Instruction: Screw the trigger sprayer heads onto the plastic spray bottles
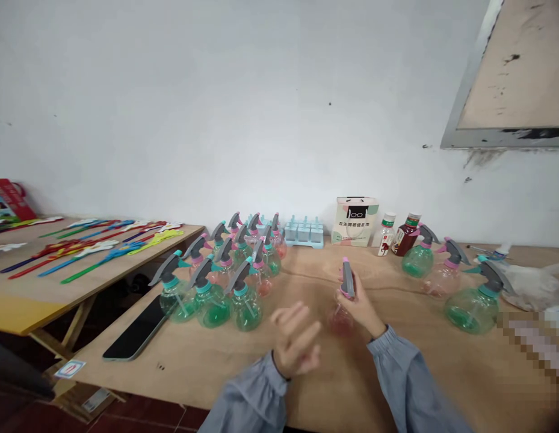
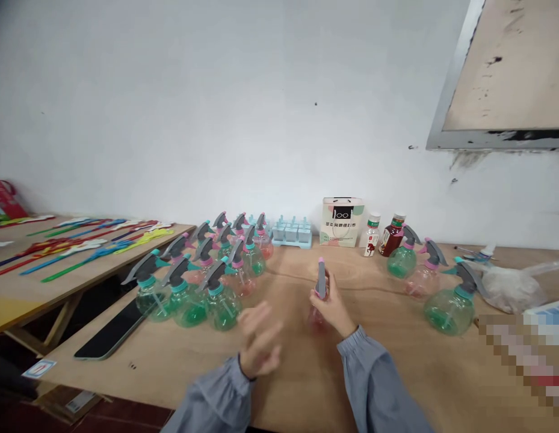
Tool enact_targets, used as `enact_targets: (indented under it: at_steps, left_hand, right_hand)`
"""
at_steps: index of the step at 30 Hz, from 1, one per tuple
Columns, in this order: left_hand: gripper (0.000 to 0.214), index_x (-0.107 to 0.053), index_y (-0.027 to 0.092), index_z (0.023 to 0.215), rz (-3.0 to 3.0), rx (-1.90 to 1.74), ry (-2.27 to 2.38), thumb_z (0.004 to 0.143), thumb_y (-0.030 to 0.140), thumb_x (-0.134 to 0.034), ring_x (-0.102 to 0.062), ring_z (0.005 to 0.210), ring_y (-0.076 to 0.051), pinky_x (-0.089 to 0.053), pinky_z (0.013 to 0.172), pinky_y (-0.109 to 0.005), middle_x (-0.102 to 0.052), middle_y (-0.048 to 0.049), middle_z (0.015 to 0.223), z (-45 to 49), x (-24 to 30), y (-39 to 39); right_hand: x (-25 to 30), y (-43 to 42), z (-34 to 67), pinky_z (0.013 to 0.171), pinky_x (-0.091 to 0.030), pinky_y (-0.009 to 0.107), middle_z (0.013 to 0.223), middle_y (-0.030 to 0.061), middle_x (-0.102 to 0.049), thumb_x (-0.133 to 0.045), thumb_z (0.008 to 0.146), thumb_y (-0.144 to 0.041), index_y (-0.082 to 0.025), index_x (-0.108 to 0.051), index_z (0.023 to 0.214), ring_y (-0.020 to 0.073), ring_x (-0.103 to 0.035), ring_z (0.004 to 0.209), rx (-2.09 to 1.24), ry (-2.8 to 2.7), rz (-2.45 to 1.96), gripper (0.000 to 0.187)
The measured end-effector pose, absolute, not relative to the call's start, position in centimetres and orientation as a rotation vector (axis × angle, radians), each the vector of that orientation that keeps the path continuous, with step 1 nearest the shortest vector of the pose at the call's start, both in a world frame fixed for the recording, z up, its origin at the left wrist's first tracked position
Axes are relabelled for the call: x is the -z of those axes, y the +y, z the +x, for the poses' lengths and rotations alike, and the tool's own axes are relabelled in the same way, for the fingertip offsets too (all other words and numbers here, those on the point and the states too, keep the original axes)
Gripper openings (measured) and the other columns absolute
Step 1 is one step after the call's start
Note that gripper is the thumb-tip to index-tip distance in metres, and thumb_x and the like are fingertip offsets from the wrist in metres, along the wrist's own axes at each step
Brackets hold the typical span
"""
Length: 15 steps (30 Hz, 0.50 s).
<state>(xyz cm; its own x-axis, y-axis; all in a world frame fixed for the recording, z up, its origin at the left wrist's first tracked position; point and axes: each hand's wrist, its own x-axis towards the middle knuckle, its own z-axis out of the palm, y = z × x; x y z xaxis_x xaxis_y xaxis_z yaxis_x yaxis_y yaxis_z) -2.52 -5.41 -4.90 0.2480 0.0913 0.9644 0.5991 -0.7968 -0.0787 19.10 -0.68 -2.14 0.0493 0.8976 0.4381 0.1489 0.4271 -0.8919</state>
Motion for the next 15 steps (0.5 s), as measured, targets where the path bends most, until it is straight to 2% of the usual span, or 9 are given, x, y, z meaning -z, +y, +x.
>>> enact_targets:
  at_steps: [3,6,11,15]
  left_hand:
    - [0.052,-0.044,0.03,0.131,-1.489,1.823,-0.936,0.082,0.026,-0.061,-0.054,0.12,-0.031,-0.047,0.095,-0.053,-0.048,-0.0118,0.131,-5.7,2.0,-4.3]
    - [0.059,-0.036,0.026,0.134,-1.149,1.955,-1.208,0.083,0.033,-0.065,-0.047,0.126,-0.035,-0.046,0.096,-0.056,-0.042,-0.0157,0.134,-8.2,-0.1,-2.9]
    - [0.07,-0.034,0.02,0.135,-1.393,2.142,-1.608,0.08,0.048,-0.067,-0.045,0.13,-0.034,-0.041,0.104,-0.056,-0.042,-0.017,0.136,-10.3,1.5,-2.6]
    - [0.067,-0.042,0.017,0.127,-1.593,1.991,-1.885,0.077,0.055,-0.064,-0.051,0.121,-0.035,-0.04,0.103,-0.058,-0.053,-0.0148,0.123,-10.7,4.5,-3.1]
  right_hand:
    - [2.4,-0.1,19.3,0.087,-0.052,0.036,0.101,0.0034,-0.063,-0.067,0.071,-0.031,-0.028,-0.051,0.129,0.017,-0.06,0.084,-0.687,-1.415,-1.01,0.061]
    - [2.5,0.7,19.9,0.092,-0.05,0.039,0.102,0.0045,-0.067,-0.068,0.068,-0.03,-0.029,-0.06,0.119,0.0209,-0.062,0.092,-0.702,-1.358,-1.01,0.051]
    - [2.3,1.0,21.1,0.095,-0.049,0.046,0.101,0.0063,-0.072,-0.071,0.066,-0.042,-0.028,-0.067,0.098,0.0281,-0.065,0.103,-0.934,-1.214,-0.932,0.035]
    - [2.1,0.5,21.3,0.096,-0.049,0.049,0.103,0.0087,-0.075,-0.07,0.065,-0.04,-0.025,-0.067,0.105,0.0318,-0.067,0.106,-1.194,-1.145,-0.806,0.043]
